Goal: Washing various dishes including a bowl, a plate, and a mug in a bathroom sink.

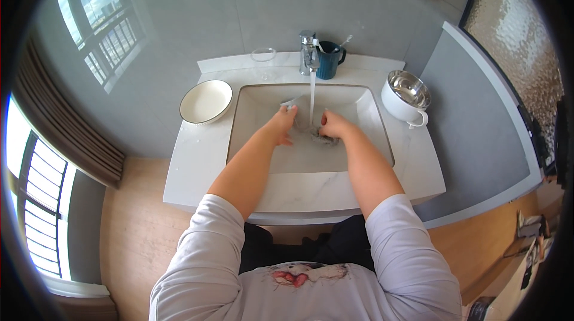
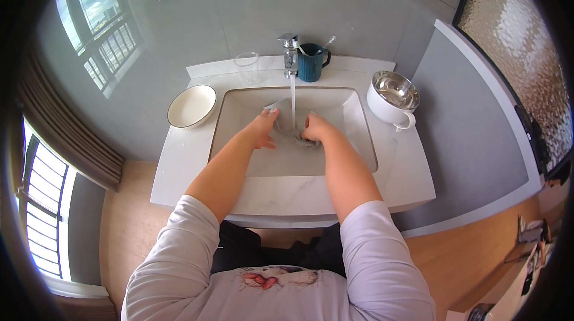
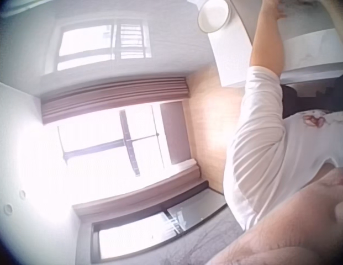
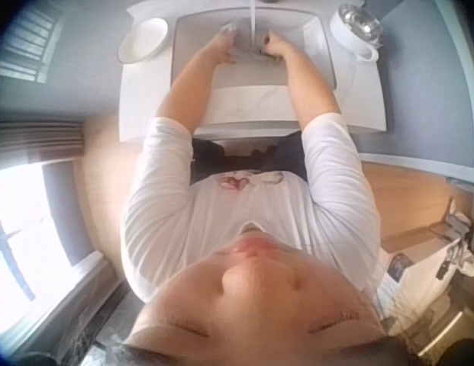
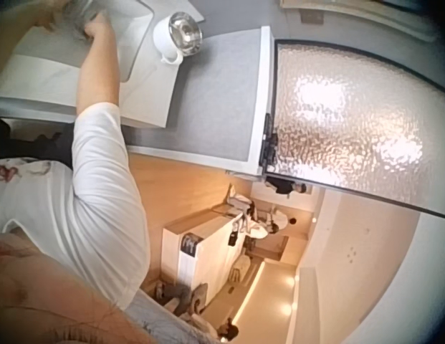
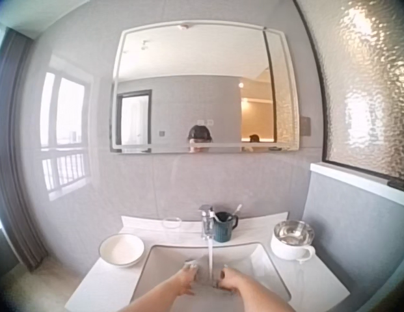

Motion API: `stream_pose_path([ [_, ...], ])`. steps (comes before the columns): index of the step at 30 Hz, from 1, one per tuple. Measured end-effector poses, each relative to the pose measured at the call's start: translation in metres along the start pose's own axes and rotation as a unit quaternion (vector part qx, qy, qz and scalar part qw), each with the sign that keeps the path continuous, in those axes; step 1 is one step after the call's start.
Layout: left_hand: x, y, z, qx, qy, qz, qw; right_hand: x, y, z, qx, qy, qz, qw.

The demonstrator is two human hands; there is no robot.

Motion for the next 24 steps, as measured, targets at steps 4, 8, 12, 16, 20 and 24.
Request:
stream_pose_path([
  [4,0.010,-0.014,-0.006,0.068,0.080,0.008,0.994,-0.014,0.026,0.020,-0.104,-0.053,0.214,0.970],
  [8,0.035,-0.021,-0.006,0.365,0.150,-0.019,0.919,-0.021,0.017,0.034,-0.080,-0.048,0.223,0.970],
  [12,0.045,-0.013,-0.004,0.446,0.200,-0.031,0.872,0.002,-0.017,0.009,0.146,0.042,-0.110,0.982],
  [16,0.036,-0.007,-0.012,0.442,0.250,-0.013,0.862,-0.002,-0.040,0.004,0.182,-0.050,-0.328,0.926],
  [20,0.030,-0.013,-0.011,0.365,0.246,0.032,0.897,-0.011,-0.044,0.019,0.270,-0.116,-0.351,0.889],
  [24,0.014,0.000,-0.015,0.200,0.110,0.063,0.971,0.006,-0.032,0.020,0.303,-0.105,-0.175,0.931],
])
Point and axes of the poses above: each hand's wrist, its own x-axis towards the middle knuckle, its own y-axis out of the palm, z = x × y, the point moved 6 cm from there along x, towards the middle knuckle, and after that the axes turned 11 degrees about -x, right-handed, at the moved point
